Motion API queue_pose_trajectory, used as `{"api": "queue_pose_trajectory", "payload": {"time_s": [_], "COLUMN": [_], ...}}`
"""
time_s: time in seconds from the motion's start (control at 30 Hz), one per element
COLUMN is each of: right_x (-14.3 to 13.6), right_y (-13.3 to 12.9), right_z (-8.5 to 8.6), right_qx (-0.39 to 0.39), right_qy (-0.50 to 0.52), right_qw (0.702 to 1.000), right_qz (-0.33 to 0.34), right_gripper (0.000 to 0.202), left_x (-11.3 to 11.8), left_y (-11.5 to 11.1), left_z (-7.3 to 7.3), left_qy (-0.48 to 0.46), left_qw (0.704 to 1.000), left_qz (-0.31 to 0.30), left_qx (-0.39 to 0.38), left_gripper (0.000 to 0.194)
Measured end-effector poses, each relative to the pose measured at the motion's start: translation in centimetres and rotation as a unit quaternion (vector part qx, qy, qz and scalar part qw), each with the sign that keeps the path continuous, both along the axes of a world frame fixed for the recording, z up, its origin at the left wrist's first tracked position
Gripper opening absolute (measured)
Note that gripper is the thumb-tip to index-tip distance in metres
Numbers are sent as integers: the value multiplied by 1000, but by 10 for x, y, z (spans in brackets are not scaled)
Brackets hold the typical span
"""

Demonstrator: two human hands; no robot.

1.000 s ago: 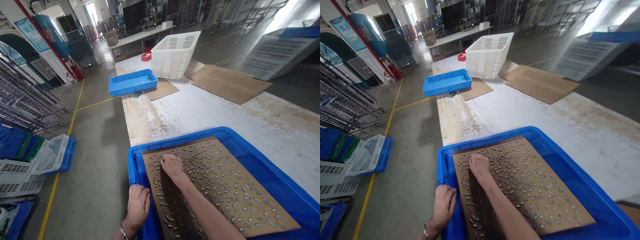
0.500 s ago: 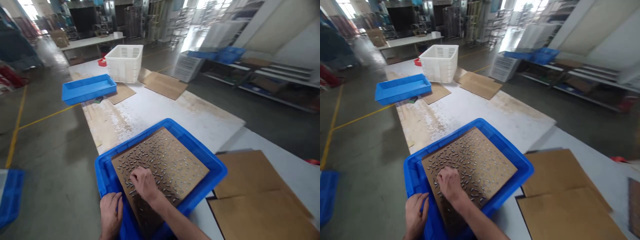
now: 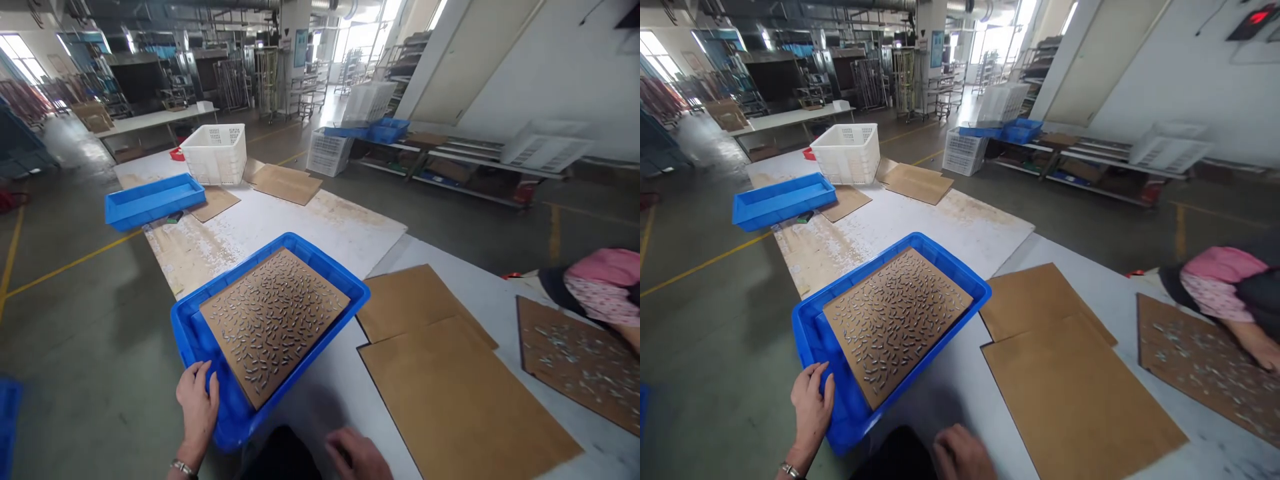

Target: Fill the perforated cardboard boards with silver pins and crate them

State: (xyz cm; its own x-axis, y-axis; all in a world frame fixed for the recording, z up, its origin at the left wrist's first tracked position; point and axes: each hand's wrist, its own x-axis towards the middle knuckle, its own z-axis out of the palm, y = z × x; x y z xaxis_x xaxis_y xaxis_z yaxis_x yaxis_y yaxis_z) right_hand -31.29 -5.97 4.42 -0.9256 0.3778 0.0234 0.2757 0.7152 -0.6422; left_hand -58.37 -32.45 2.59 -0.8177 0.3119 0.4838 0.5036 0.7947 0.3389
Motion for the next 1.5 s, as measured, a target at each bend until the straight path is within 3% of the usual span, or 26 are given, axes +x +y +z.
{"api": "queue_pose_trajectory", "payload": {"time_s": [0.1,0.23,0.3,0.4,0.6,0.77,1.0,1.07,1.23,1.5], "right_x": [-22,-97,-135,-176,-198,-198,-194,-197,-222,-263], "right_y": [74,166,196,220,240,243,249,251,252,255], "right_z": [31,67,73,64,30,17,21,26,30,18], "right_qx": [54,180,223,226,208,209,199,165,52,82], "right_qy": [8,-72,-160,-262,-311,-308,-289,-271,-253,-291], "right_qw": [998,980,961,938,927,928,936,948,966,953], "right_qz": [-29,-45,-40,-31,-30,-18,3,-9,-29,2], "right_gripper": [29,29,30,23,13,14,19,20,17,18], "left_x": [7,10,12,16,23,23,26,26,24,27], "left_y": [3,6,5,3,-1,-2,2,3,2,1], "left_z": [-6,-11,-12,-14,-22,-25,-17,-14,-14,-20], "left_qy": [-16,-23,-23,-18,-10,3,30,36,35,14], "left_qw": [999,998,998,998,998,998,998,998,998,999], "left_qz": [29,52,57,53,57,61,51,44,41,53], "left_qx": [24,37,27,10,-2,-4,-24,-30,-30,4], "left_gripper": [38,41,41,40,38,36,33,33,31,28]}}
